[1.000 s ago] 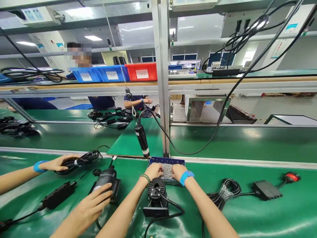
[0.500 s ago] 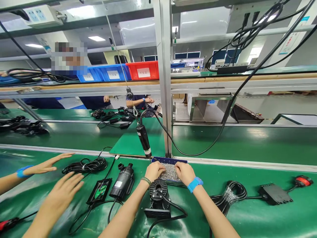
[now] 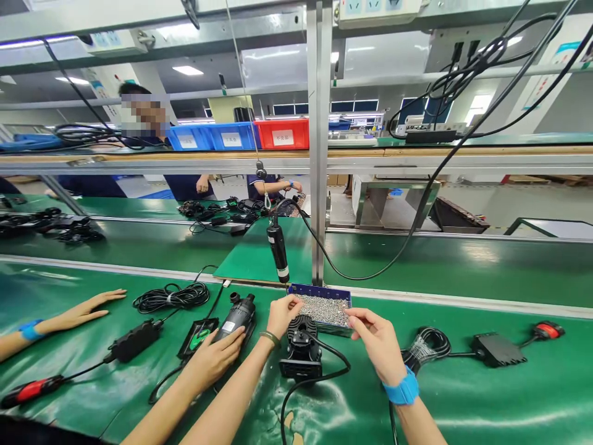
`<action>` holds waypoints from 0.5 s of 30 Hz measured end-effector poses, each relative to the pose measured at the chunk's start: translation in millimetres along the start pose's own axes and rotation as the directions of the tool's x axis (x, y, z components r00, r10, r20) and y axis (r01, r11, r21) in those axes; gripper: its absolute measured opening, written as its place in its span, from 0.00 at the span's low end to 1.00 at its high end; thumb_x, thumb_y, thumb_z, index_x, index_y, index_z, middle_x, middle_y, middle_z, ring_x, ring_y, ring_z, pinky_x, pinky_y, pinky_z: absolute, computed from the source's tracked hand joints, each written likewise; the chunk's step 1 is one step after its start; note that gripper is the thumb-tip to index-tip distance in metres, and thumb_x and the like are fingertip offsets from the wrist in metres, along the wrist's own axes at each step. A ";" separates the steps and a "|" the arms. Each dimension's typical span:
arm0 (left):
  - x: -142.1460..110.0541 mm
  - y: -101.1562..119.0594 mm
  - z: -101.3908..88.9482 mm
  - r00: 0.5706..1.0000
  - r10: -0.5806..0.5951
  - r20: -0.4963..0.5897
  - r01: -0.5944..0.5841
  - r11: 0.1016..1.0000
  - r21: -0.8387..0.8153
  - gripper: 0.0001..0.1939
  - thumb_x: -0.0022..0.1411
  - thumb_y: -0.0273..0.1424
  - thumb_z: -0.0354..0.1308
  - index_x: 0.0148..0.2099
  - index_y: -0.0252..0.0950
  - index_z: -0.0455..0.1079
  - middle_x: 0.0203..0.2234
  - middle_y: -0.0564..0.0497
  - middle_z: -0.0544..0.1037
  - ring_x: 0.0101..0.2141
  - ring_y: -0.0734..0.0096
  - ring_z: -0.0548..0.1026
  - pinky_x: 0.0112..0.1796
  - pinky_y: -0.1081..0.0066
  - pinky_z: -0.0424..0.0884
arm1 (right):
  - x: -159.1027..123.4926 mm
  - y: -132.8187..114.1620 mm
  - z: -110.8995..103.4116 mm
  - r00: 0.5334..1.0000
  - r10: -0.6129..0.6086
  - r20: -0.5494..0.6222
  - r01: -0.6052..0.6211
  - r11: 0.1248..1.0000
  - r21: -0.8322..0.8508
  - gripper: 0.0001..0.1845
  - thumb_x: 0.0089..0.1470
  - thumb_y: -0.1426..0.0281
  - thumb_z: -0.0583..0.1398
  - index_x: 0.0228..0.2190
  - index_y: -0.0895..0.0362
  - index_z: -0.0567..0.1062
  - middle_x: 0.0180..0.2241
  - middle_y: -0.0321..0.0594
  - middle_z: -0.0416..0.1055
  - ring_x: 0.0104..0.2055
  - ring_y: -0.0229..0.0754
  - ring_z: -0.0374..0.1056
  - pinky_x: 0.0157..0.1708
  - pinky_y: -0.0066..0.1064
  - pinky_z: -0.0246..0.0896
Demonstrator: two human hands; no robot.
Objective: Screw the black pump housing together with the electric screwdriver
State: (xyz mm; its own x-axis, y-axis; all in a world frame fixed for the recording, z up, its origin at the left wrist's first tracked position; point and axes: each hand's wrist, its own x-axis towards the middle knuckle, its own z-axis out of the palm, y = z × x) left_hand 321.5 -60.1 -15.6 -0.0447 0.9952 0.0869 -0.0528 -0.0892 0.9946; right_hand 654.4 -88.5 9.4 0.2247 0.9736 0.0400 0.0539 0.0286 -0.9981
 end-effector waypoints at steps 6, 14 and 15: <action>28.7 -21.6 76.2 0.996 -0.086 0.034 0.088 0.995 -0.047 0.27 0.45 0.50 0.71 0.37 0.32 0.78 0.28 0.45 0.82 0.30 0.64 0.80 0.34 0.68 0.79 | -10.1 5.2 6.7 0.997 0.056 0.061 -0.063 0.992 0.108 0.28 0.36 0.50 0.73 0.29 0.60 0.74 0.26 0.41 0.72 0.29 0.39 0.69 0.29 0.29 0.69; -16.7 -7.4 56.1 0.970 -0.244 -0.004 0.235 0.936 -0.262 0.31 0.44 0.51 0.72 0.40 0.32 0.72 0.38 0.41 0.83 0.39 0.64 0.82 0.38 0.73 0.79 | -12.9 20.6 33.0 0.932 -0.207 0.297 0.225 0.974 -0.026 0.18 0.50 0.56 0.67 0.27 0.59 0.76 0.27 0.42 0.74 0.29 0.38 0.68 0.31 0.29 0.67; -20.7 -7.6 53.6 0.967 -0.256 0.004 0.247 0.929 -0.276 0.31 0.45 0.51 0.72 0.42 0.33 0.71 0.39 0.41 0.83 0.41 0.63 0.82 0.38 0.73 0.79 | -13.3 20.5 34.6 0.911 -0.272 0.310 0.304 0.951 -0.061 0.16 0.52 0.58 0.66 0.27 0.59 0.76 0.27 0.42 0.74 0.28 0.38 0.69 0.30 0.28 0.67</action>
State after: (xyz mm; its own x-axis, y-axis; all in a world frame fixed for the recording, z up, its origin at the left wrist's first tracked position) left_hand 376.3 -78.0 -21.9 -0.0258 0.9850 -0.1708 -0.3356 0.1524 0.9296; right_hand 618.8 -93.0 -13.3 -0.1120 0.9494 0.2934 0.1793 0.3097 -0.9338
